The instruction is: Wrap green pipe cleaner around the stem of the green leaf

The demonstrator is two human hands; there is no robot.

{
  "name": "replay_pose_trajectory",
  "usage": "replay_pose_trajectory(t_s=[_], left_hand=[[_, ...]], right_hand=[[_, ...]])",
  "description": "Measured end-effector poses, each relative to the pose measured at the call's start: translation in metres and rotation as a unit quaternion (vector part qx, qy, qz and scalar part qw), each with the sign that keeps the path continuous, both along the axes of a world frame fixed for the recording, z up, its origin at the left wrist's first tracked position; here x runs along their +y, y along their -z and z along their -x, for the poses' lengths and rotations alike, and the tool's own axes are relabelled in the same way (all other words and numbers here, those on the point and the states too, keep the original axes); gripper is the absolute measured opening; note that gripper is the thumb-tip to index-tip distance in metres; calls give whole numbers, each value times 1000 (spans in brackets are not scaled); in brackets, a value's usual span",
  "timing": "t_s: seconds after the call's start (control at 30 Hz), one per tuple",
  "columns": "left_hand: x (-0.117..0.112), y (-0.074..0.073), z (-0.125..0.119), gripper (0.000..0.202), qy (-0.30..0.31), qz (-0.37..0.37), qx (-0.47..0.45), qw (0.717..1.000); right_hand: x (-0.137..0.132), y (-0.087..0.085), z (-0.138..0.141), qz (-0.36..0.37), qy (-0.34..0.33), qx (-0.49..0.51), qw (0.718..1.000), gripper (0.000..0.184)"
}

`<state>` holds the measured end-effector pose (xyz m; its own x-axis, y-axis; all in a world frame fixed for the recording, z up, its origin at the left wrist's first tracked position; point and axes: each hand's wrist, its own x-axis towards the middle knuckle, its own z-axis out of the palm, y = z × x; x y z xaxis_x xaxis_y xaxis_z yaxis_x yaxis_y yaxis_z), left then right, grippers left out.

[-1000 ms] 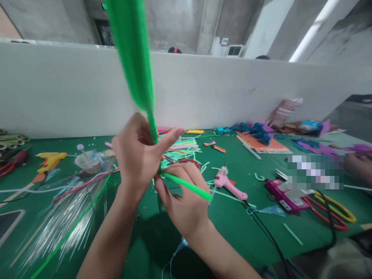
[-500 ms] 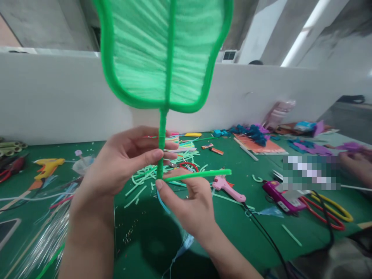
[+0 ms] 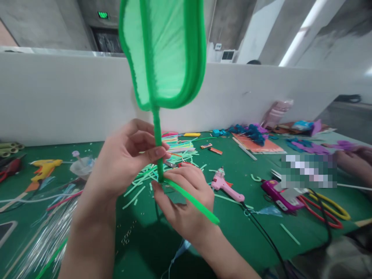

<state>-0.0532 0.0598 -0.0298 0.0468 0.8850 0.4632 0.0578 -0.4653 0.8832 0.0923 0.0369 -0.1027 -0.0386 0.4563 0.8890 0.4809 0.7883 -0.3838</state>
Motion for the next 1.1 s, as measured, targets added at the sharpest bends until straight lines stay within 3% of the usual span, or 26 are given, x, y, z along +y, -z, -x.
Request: replay_pose_trajectory(t_s=[0.37, 0.57, 0.67, 0.77, 0.83, 0.93, 1.1], left_hand=[[1, 1, -12, 31, -73, -36, 36, 996], [0, 4, -16, 18, -122, -58, 78, 988], [-1, 3, -12, 18, -71, -24, 80, 994], [-3, -1, -4, 19, 49, 43, 63, 996], [-5, -2, 2, 25, 97, 76, 40, 992], [-3, -1, 6, 17, 90, 69, 9, 993], [3, 5, -2, 10, 73, 13, -3, 997]], right_hand=[[1, 2, 2, 19, 27, 2, 999, 7], [3, 6, 3, 31, 10, -2, 999, 3], [2, 4, 0, 69, -23, 14, 997, 9], [-1, -1, -4, 104, -69, 37, 992, 12], [-4, -5, -6, 118, -104, 50, 986, 15], [-5, -9, -10, 128, -132, 48, 982, 19], [-2, -7, -10, 78, -60, 6, 995, 9]])
